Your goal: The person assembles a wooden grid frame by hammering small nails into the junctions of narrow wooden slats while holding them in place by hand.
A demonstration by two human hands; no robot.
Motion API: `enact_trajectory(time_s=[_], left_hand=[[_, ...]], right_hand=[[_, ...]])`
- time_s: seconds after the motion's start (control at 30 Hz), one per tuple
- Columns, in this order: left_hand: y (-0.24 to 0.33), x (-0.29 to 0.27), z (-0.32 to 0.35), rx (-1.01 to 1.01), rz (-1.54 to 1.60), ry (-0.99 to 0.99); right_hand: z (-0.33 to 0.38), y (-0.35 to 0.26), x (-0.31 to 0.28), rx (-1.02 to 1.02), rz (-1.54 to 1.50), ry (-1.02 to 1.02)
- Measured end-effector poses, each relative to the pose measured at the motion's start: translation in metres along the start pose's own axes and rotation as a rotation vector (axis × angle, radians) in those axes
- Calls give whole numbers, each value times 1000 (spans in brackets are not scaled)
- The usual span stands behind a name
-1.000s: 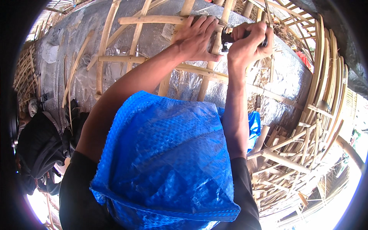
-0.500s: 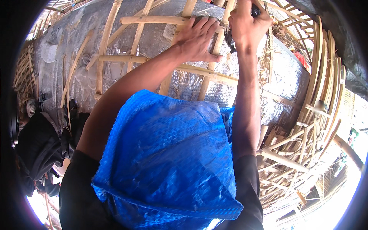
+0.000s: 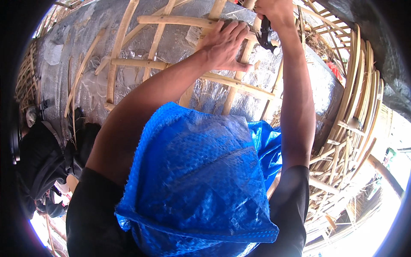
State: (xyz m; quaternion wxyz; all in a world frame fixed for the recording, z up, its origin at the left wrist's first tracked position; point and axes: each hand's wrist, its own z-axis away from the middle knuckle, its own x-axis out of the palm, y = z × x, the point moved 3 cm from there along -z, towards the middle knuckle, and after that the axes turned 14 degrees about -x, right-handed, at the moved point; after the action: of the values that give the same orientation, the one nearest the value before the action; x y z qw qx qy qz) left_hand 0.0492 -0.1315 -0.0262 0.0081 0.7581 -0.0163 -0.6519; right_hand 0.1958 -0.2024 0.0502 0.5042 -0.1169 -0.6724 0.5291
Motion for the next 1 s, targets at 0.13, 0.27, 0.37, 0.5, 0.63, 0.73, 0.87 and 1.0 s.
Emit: enact_trajectory(time_s=[0.13,0.27,0.37,0.5,0.63,0.73,0.87,1.0], left_hand=[[-7,5,6,-11,-4,-30],[-6,6,3,-3,-13,-16],[-7,6,3,-4,3,8],[-7,5,1,-5,6,-14],[-5,7,-1,0,-1,2],[-6,11,1,-4,-2,27],[-7,9,-1,-1,-2,33],[-6,5,-4,14,-12,-36]], right_hand=[[8,-1,12,-197,631,458],[20,-8,13,-374,666,533],[30,-11,11,-525,566,574],[35,-14,10,-576,536,569],[40,-14,7,-649,491,654],[48,-12,8,-694,457,680],[53,-10,8,-780,377,670],[53,-10,7,-761,381,734]])
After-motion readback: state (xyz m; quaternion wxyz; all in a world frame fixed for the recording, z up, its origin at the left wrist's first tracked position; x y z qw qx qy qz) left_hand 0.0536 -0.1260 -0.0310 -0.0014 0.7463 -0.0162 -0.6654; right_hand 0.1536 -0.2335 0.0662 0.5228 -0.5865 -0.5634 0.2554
